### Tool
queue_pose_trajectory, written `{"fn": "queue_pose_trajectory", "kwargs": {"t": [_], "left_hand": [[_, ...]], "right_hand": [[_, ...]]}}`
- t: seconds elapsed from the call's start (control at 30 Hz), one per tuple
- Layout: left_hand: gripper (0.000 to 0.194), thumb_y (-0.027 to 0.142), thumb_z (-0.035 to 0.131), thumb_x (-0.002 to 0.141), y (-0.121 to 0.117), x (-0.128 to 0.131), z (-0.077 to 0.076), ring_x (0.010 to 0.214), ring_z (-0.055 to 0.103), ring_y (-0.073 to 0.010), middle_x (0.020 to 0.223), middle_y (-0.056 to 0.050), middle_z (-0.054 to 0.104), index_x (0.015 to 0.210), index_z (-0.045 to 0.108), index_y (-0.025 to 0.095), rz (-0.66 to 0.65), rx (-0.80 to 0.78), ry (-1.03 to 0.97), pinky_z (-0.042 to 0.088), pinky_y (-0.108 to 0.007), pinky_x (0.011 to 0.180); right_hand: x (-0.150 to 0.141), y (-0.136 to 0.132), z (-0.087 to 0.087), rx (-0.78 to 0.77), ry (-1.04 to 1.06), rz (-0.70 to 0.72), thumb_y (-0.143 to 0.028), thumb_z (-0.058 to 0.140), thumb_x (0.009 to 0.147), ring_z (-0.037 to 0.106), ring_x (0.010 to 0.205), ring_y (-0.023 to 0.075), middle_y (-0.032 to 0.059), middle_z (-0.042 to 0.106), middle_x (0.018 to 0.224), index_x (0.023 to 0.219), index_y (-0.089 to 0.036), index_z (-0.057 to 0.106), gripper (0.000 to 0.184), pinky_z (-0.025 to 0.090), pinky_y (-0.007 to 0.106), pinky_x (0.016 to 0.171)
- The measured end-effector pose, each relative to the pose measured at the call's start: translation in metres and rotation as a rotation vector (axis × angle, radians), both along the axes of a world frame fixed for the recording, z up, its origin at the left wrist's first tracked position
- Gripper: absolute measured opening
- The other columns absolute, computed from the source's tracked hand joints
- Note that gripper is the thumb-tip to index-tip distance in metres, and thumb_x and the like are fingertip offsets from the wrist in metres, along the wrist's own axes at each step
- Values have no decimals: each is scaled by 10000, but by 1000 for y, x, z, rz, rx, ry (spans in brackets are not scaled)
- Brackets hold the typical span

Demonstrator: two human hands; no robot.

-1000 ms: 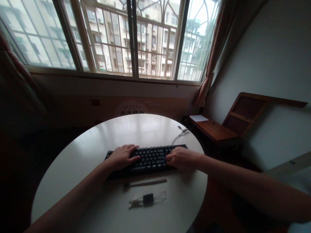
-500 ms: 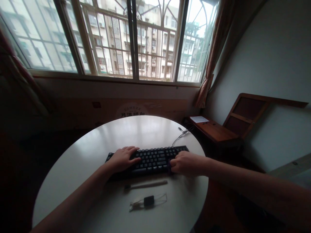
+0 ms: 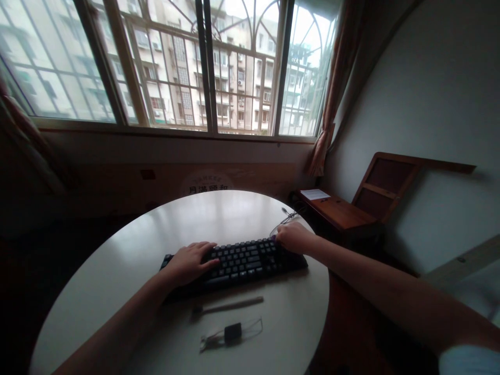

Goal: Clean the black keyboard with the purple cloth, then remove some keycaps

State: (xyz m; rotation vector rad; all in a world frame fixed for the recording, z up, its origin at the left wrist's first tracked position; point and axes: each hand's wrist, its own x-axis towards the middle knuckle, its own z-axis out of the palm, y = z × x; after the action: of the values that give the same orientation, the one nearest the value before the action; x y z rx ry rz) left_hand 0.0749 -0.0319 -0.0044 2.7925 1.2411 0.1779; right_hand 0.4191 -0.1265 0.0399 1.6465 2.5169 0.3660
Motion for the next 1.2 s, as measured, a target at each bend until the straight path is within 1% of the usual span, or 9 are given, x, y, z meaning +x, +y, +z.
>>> {"fn": "queue_pose_trajectory", "kwargs": {"t": [0.13, 0.3, 0.43, 0.53, 0.67, 0.77, 1.03, 1.1, 1.2], "left_hand": [[693, 698, 401, 857, 0, 0, -1, 1249, 514, -316, 1391, -93, 563, 1369, 522, 247, 3, -3, -2, 385, -446, 1021], [719, 725, 378, 853, 1, 0, -3, 1258, 504, -320, 1400, -94, 554, 1368, 522, 245, 6, 2, -8, 379, -452, 1029], [712, 715, 365, 860, 1, 1, -2, 1248, 511, -326, 1387, -102, 564, 1356, 530, 232, 4, 0, 4, 387, -456, 1017], [705, 715, 370, 855, 1, 2, -2, 1250, 510, -325, 1385, -103, 566, 1349, 535, 240, 12, -1, 7, 386, -454, 1016], [696, 719, 373, 851, 2, 1, -2, 1249, 514, -318, 1381, -97, 570, 1343, 539, 256, 14, 3, 9, 383, -442, 1020], [711, 718, 375, 852, 2, 1, -2, 1247, 515, -325, 1377, -111, 571, 1348, 540, 236, 10, 6, 4, 389, -450, 1014], [705, 736, 385, 840, 4, 1, -6, 1240, 520, -325, 1388, -102, 563, 1340, 541, 264, 20, 2, -6, 387, -453, 1006], [703, 734, 383, 842, 4, 1, -6, 1238, 521, -323, 1386, -100, 566, 1342, 538, 264, 20, 3, -5, 385, -448, 1006], [709, 733, 382, 842, 4, 1, -6, 1233, 525, -329, 1380, -104, 569, 1341, 541, 255, 10, 0, 1, 395, -453, 997]], "right_hand": [[0, -4, -4, -21, -58, 82, -181, 534, 865, 597, 638, 152, 69, 689, 848, 870, -192, 733, 200, 290, 267, 553], [-5, -14, -2, -59, -149, 187, -121, 518, 841, 594, 613, 138, 58, 691, 869, 804, -165, 697, 188, 303, 276, 540], [-12, -24, -2, -102, -182, 208, -80, 505, 830, 602, 610, 144, 58, 667, 785, 736, -153, 677, 209, 324, 279, 541], [-14, -36, -4, -110, -178, 196, -80, 518, 826, 610, 618, 140, 52, 667, 791, 735, -160, 671, 195, 339, 269, 550], [-9, -50, -12, -89, -99, 137, -128, 516, 864, 622, 653, 144, 34, 678, 832, 805, -182, 679, 182, 337, 259, 558], [-5, -60, -18, -66, -26, 99, -186, 516, 901, 613, 658, 136, 24, 675, 844, 849, -203, 689, 182, 329, 259, 556], [-2, -81, -29, -8, 34, 143, -174, 488, 938, 581, 664, 140, 37, 657, 838, 887, -200, 686, 206, 360, 263, 602], [-1, -86, -34, 8, 118, 142, -201, 479, 954, 585, 677, 143, 40, 656, 840, 907, -208, 696, 223, 381, 264, 615], [-4, -91, -42, 34, 332, 150, -221, 505, 950, 615, 769, 165, 58, 676, 899, 1027, -226, 705, 215, 437, 272, 678]]}}
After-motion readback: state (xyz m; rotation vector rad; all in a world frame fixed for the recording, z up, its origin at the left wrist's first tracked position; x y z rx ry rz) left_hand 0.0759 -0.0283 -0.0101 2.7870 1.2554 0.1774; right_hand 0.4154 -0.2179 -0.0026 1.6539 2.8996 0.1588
